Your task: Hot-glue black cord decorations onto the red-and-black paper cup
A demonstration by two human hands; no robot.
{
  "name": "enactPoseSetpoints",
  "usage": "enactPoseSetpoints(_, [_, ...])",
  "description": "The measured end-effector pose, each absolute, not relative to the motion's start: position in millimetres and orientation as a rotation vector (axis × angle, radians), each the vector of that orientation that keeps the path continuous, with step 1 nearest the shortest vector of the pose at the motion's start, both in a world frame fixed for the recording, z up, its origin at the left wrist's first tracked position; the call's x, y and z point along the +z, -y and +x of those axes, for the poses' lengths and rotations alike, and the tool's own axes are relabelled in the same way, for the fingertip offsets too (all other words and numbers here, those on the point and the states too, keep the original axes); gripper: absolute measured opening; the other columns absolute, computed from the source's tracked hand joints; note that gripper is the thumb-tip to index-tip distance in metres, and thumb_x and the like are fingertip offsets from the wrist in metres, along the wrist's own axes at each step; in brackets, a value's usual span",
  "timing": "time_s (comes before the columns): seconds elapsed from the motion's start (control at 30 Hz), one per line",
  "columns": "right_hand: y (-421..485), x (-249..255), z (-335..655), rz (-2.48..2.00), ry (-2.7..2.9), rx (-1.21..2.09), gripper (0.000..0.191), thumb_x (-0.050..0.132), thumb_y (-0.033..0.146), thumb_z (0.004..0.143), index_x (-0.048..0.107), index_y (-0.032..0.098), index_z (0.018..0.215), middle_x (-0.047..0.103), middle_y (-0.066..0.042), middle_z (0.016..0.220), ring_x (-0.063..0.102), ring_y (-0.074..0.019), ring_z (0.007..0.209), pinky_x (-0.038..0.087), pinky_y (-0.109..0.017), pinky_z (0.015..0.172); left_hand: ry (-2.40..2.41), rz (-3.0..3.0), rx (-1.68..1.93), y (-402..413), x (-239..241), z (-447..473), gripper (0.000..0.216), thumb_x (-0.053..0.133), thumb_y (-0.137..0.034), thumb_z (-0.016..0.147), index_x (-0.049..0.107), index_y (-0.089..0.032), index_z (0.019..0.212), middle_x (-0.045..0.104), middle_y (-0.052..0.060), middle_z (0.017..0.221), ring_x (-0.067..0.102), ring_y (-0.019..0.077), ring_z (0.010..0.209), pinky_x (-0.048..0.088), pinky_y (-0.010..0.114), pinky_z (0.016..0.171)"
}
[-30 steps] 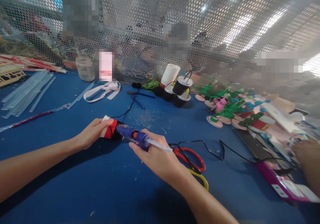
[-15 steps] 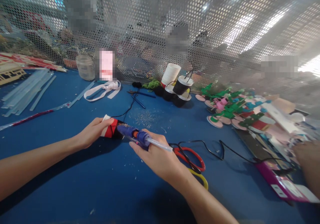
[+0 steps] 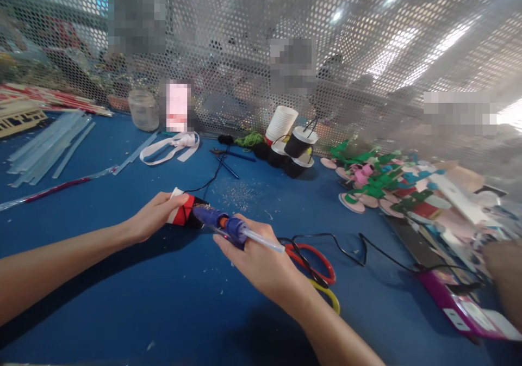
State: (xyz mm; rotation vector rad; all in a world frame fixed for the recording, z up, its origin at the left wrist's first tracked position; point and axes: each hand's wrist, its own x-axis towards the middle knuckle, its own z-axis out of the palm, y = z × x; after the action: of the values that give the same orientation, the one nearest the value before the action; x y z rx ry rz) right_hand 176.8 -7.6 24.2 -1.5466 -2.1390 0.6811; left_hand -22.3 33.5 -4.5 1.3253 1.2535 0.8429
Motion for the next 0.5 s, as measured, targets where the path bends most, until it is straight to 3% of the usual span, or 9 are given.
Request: enactPoseSetpoints(0.5, [10.0, 25.2, 177.3, -1.459, 2.218, 0.559, 0.027, 0.05, 0.035, 0.075, 0.043, 0.02, 0.053, 0.053, 0.002, 0.049, 0.048, -0.0098, 0.044, 0.038, -0.02, 0.042, -1.275, 1.313, 0.834, -34.1, -4.7, -21.4, 0.027, 0.04, -0.037, 0.068, 0.052, -0.015, 0.058, 0.044, -0.003, 0.045, 0.04, 0.0098, 0.044, 0.026, 0.022, 0.044])
